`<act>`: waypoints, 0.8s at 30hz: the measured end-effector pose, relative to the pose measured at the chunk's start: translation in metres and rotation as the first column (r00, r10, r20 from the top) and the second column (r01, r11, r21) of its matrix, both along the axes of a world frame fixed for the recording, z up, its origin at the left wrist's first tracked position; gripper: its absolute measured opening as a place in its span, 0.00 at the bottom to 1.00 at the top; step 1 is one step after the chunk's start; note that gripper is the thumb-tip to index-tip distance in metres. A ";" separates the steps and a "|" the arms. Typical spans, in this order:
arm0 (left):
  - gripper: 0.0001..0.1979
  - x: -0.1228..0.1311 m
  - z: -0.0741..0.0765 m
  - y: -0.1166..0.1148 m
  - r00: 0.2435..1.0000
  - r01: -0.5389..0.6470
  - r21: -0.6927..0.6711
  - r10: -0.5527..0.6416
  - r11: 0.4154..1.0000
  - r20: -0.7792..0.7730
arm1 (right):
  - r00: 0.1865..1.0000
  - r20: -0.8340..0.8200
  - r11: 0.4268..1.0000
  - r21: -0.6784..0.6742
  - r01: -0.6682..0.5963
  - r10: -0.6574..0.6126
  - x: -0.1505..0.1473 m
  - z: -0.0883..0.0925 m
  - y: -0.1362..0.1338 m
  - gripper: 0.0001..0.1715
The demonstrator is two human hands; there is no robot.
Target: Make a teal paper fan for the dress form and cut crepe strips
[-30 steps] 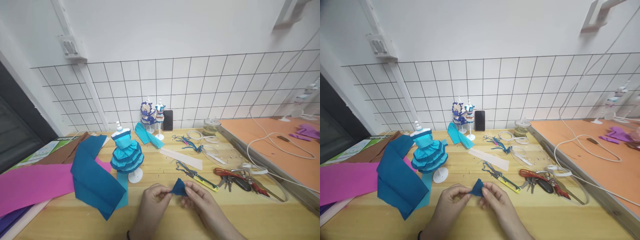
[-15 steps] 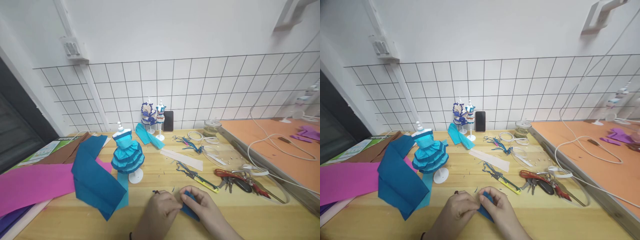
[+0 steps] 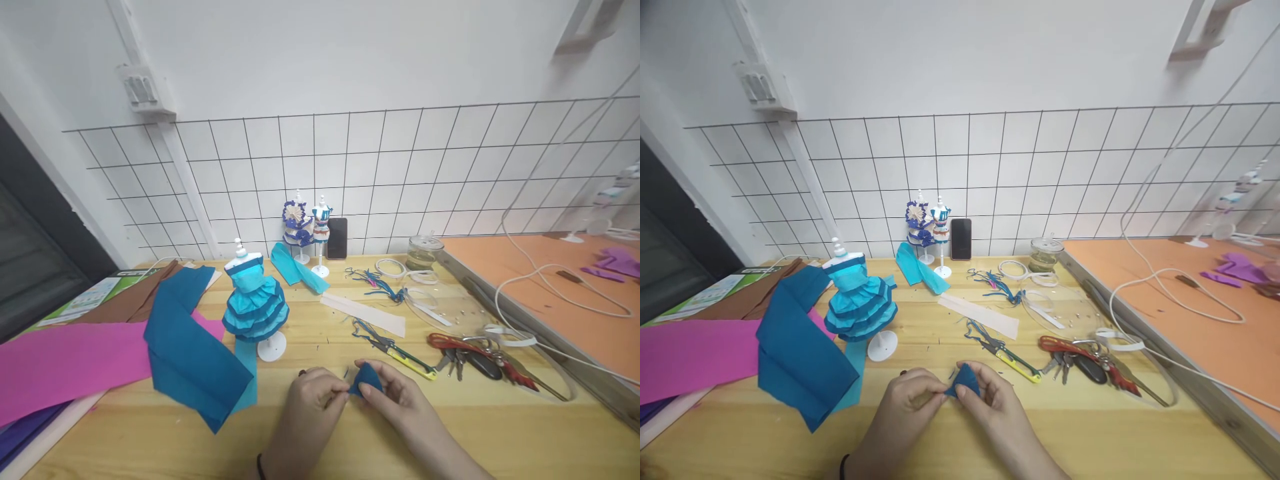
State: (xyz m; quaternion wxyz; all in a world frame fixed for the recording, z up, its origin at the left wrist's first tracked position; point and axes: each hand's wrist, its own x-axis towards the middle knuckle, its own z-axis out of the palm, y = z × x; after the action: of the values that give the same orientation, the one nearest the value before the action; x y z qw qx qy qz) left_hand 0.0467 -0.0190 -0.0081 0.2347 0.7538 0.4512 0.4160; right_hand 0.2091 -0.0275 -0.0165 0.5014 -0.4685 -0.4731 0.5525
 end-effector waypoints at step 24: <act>0.09 0.002 0.003 -0.003 0.999 -0.039 0.049 0.039 0.998 -0.003 | 0.998 -0.034 0.999 0.021 0.049 -0.048 0.000 0.008 0.001 0.29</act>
State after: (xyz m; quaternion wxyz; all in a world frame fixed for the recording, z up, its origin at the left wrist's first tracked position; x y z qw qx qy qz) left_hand 0.0491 -0.0217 -0.0051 0.2072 0.7512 0.4558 0.4302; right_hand 0.2093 -0.0264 -0.0082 0.5275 -0.4649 -0.4591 0.5429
